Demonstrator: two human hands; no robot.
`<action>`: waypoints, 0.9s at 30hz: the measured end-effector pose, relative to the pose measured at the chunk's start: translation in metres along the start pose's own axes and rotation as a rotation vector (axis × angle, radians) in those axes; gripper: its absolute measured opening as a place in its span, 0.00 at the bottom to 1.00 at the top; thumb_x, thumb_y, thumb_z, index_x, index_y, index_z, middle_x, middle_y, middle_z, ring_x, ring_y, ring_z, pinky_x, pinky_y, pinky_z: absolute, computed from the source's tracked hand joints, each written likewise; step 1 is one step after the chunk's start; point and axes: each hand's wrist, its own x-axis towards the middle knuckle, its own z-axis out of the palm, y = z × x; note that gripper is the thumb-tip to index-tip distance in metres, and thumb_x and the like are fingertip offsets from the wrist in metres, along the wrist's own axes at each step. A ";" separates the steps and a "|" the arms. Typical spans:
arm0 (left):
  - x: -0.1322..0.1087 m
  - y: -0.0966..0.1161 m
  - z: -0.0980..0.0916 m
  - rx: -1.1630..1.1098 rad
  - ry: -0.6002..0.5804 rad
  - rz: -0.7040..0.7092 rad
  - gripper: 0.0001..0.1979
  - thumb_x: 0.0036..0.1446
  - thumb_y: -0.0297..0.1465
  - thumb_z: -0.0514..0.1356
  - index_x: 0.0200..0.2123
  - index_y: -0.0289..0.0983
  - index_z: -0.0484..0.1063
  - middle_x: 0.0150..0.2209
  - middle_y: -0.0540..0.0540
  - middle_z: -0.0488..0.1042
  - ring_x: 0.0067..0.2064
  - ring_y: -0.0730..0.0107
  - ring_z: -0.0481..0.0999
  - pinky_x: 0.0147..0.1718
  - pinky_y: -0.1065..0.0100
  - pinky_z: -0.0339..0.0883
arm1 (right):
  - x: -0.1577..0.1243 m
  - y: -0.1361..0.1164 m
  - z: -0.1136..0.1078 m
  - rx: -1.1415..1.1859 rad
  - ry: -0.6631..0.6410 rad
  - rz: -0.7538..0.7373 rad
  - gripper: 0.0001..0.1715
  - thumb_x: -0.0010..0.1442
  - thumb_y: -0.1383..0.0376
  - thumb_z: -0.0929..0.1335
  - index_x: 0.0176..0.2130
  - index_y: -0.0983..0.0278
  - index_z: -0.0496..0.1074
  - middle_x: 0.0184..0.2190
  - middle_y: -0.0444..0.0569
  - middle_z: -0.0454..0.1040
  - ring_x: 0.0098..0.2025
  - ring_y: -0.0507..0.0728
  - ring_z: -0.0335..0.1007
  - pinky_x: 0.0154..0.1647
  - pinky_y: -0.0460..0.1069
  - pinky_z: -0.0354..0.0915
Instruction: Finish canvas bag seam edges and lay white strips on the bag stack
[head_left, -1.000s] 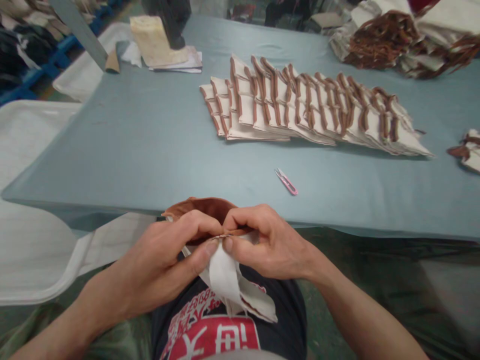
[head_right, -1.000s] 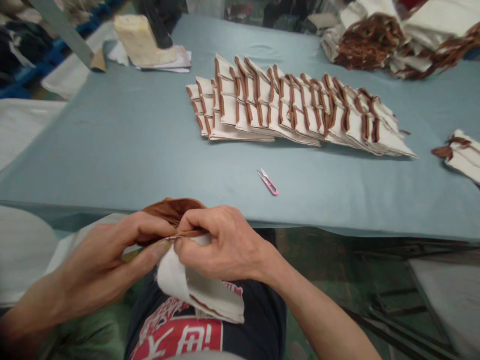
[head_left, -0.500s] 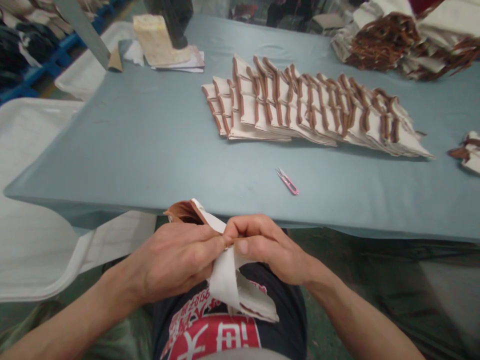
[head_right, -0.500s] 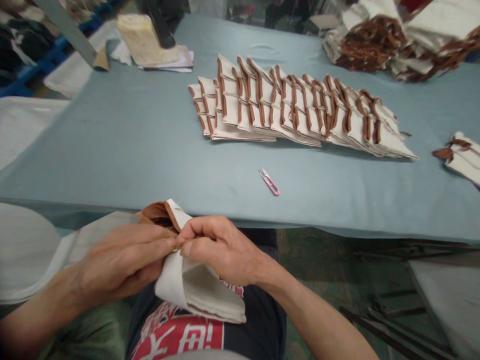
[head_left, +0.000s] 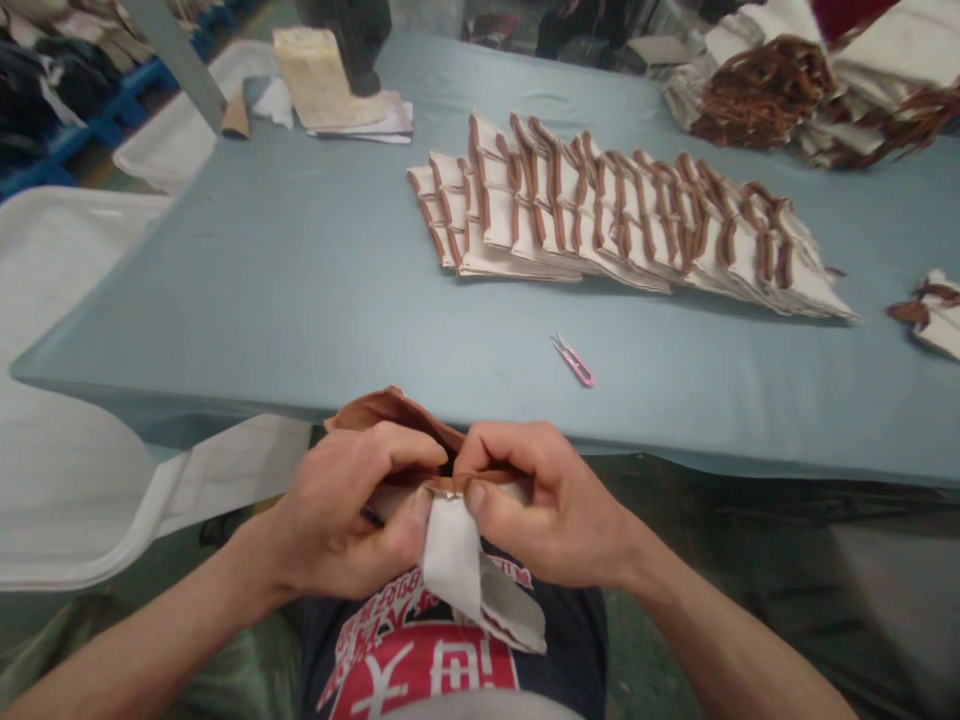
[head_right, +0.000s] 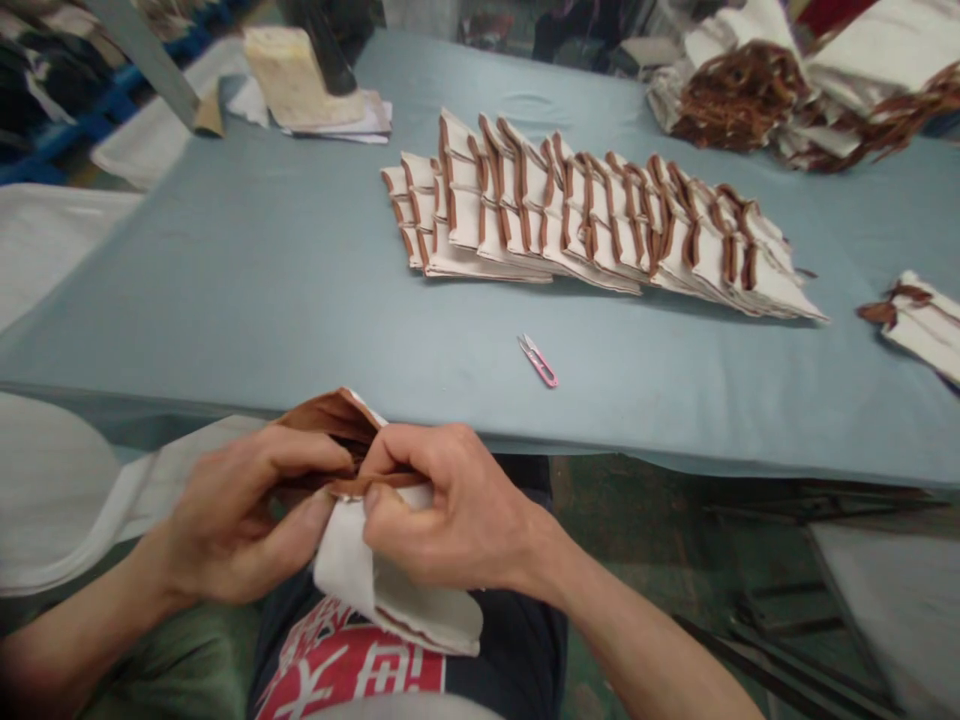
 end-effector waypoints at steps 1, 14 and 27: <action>0.002 0.003 -0.003 -0.029 -0.037 -0.018 0.07 0.56 0.27 0.56 0.39 0.42 0.70 0.29 0.51 0.79 0.29 0.68 0.76 0.32 0.66 0.68 | -0.002 -0.001 0.000 -0.098 0.026 -0.092 0.04 0.50 0.71 0.63 0.27 0.62 0.65 0.19 0.36 0.60 0.21 0.47 0.50 0.22 0.43 0.49; 0.006 -0.011 0.005 -0.034 -0.114 0.148 0.12 0.67 0.23 0.51 0.31 0.40 0.65 0.24 0.54 0.70 0.25 0.72 0.68 0.28 0.70 0.61 | -0.002 0.019 0.006 0.080 0.042 -0.159 0.02 0.54 0.69 0.64 0.29 0.62 0.66 0.19 0.35 0.58 0.19 0.46 0.46 0.19 0.43 0.47; 0.009 -0.020 0.006 -0.335 -0.258 0.170 0.23 0.76 0.43 0.44 0.31 0.38 0.64 0.25 0.54 0.67 0.25 0.75 0.65 0.26 0.71 0.58 | -0.007 0.019 0.001 0.054 -0.007 -0.248 0.05 0.59 0.70 0.68 0.30 0.65 0.73 0.22 0.39 0.66 0.22 0.46 0.55 0.23 0.43 0.54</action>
